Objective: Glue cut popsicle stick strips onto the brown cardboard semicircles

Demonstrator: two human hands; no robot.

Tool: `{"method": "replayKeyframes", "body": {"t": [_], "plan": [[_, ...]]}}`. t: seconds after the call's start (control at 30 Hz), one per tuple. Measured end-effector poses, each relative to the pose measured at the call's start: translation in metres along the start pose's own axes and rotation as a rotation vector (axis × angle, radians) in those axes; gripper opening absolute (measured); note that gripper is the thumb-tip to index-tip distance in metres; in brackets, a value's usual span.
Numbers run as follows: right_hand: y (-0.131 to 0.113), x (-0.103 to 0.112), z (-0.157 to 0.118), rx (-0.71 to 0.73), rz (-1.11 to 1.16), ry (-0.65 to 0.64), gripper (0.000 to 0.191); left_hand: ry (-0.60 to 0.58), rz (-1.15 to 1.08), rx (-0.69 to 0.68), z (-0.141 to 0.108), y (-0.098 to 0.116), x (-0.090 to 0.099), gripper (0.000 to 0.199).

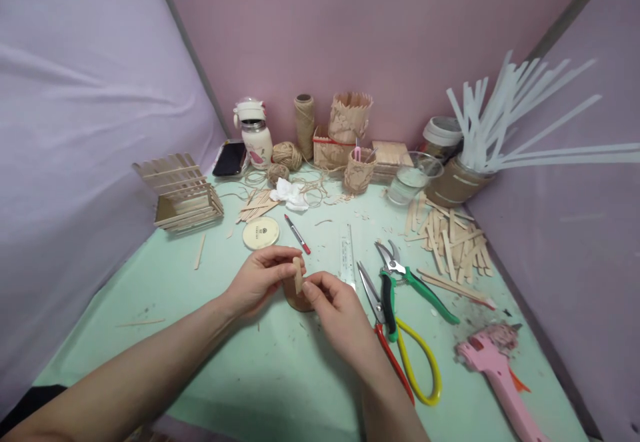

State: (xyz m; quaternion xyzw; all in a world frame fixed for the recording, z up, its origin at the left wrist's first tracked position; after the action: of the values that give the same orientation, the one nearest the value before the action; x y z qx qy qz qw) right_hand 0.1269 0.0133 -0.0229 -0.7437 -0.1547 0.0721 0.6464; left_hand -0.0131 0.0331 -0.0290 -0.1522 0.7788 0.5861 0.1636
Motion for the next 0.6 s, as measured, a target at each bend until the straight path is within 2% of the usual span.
{"method": "replayKeyframes", "body": {"t": [0.2,0.37,0.6], "plan": [[0.003,-0.009,-0.002,-0.065,0.122,-0.066,0.033,0.011,-0.156,0.090,0.000,-0.006,-0.002,0.033],[0.004,-0.009,-0.001,-0.068,0.139,-0.045,0.035,0.007,-0.165,0.123,-0.002,-0.011,-0.001,0.032],[0.009,-0.010,-0.002,-0.112,0.202,-0.073,0.037,-0.020,-0.144,0.101,-0.001,-0.008,-0.003,0.033]]}}
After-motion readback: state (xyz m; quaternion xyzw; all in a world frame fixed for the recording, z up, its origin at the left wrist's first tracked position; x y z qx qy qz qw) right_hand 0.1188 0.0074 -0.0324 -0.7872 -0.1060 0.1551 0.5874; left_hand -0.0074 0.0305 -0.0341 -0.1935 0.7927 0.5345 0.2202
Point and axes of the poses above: each hand's wrist, its own z-axis towards the middle knuckle, its own x-axis out of the back of the hand, y = z × x, the point moved 6 cm from there along z, towards the middle knuckle, and after that the axes turned 3 degrees about y, right-handed, at the moved point
